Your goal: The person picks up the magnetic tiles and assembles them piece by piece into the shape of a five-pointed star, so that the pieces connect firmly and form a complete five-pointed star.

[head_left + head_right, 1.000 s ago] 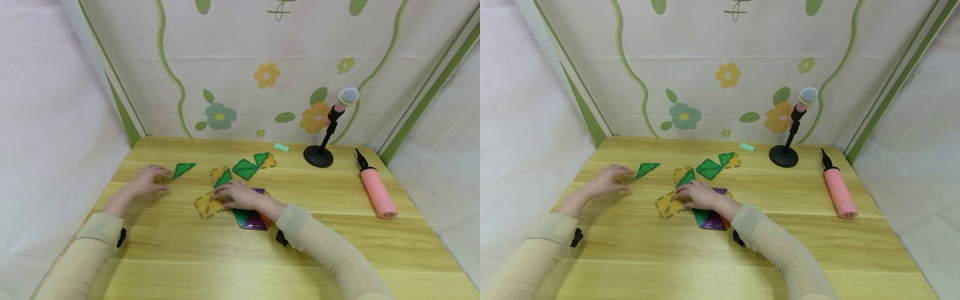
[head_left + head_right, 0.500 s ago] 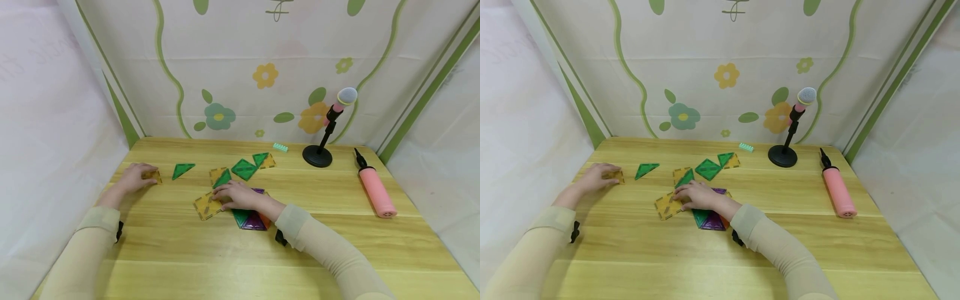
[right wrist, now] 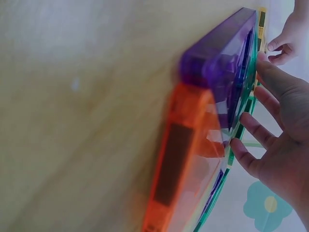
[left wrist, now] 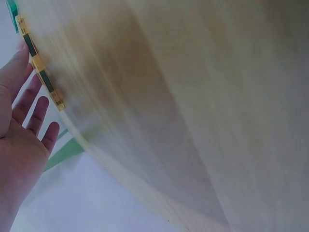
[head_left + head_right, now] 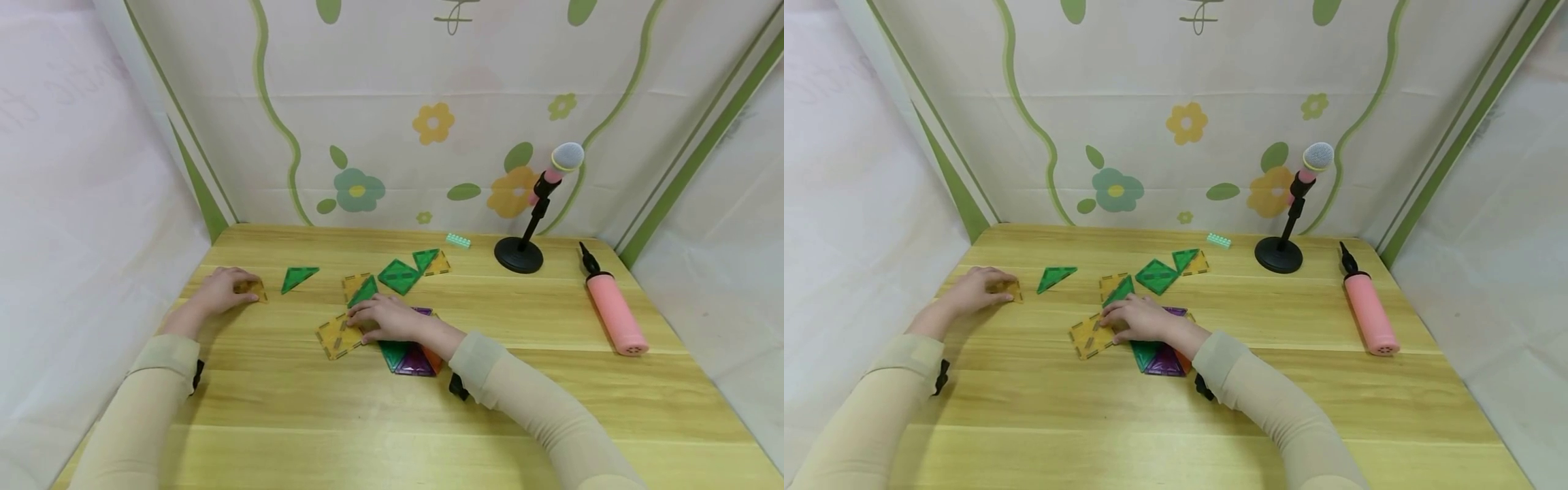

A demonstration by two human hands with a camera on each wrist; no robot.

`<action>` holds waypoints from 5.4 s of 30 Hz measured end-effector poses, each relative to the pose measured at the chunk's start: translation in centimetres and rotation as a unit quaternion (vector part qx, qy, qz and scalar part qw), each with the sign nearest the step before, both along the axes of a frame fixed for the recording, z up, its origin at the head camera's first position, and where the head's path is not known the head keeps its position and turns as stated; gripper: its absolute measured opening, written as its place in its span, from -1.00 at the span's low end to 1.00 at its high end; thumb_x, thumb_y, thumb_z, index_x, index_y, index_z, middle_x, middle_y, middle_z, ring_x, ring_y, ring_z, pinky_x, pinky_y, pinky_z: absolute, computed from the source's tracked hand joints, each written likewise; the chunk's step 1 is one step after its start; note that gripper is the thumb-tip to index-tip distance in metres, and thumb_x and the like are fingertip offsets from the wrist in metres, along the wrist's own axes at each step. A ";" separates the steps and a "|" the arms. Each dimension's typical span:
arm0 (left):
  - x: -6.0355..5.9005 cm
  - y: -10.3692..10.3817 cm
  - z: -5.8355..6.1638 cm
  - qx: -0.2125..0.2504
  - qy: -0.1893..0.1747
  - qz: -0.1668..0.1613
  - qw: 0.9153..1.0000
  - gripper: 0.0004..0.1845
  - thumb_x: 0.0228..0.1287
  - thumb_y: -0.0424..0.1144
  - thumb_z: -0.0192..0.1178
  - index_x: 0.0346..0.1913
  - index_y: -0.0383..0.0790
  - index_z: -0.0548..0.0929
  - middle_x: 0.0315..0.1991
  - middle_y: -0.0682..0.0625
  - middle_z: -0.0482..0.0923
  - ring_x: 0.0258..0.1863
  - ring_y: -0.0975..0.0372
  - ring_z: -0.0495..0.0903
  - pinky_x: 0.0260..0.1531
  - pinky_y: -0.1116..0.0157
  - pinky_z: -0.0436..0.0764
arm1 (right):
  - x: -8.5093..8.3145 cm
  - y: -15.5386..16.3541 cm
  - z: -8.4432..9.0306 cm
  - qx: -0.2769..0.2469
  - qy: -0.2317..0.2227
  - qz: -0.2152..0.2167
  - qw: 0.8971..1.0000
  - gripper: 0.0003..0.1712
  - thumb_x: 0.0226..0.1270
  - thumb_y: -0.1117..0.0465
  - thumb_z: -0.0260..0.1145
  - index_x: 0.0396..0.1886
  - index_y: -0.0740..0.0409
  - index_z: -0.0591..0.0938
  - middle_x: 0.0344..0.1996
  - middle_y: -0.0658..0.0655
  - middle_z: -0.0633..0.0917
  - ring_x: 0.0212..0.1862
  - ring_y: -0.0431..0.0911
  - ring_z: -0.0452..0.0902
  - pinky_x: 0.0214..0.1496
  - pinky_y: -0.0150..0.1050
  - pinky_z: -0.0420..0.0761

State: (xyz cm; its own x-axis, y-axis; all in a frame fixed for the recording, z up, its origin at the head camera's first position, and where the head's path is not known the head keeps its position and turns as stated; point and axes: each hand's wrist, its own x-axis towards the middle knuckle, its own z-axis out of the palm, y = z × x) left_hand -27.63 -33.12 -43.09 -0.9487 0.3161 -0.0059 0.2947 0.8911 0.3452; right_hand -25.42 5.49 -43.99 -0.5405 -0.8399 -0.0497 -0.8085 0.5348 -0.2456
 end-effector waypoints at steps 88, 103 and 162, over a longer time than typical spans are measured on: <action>-1.7 5.3 0.1 0.020 0.011 -0.023 0.999 -0.39 0.17 -0.10 0.32 0.24 -0.30 0.44 0.27 -0.35 0.30 0.25 -0.25 0.16 0.20 -0.32 0.03 | -0.2 -4.7 1.4 0.052 0.003 0.009 0.999 -0.29 0.29 -0.26 0.14 0.40 -0.21 0.29 0.41 -0.01 0.23 0.44 0.00 0.05 0.37 0.09 0.19; -3.8 4.9 -0.3 0.001 -0.013 -0.025 1.000 -0.48 0.30 -0.18 0.19 0.27 -0.33 0.43 0.29 -0.32 0.30 0.27 -0.23 0.14 0.22 -0.30 -0.01 | 0.1 -9.5 0.4 0.081 0.035 -0.004 0.996 -0.31 0.34 -0.29 0.04 0.43 -0.34 0.20 0.45 0.00 0.15 0.44 0.07 0.02 0.32 0.15 0.23; -3.5 4.8 -0.7 0.013 0.004 -0.037 0.999 -0.52 0.30 -0.21 0.19 0.23 -0.35 0.46 0.25 -0.39 0.32 0.21 -0.26 0.25 0.21 -0.22 0.18 | -1.8 -9.1 0.7 0.048 0.014 0.002 0.999 -0.52 0.35 0.01 0.22 0.27 -0.24 0.46 0.38 -0.12 0.29 0.41 -0.03 0.07 0.33 0.15 0.23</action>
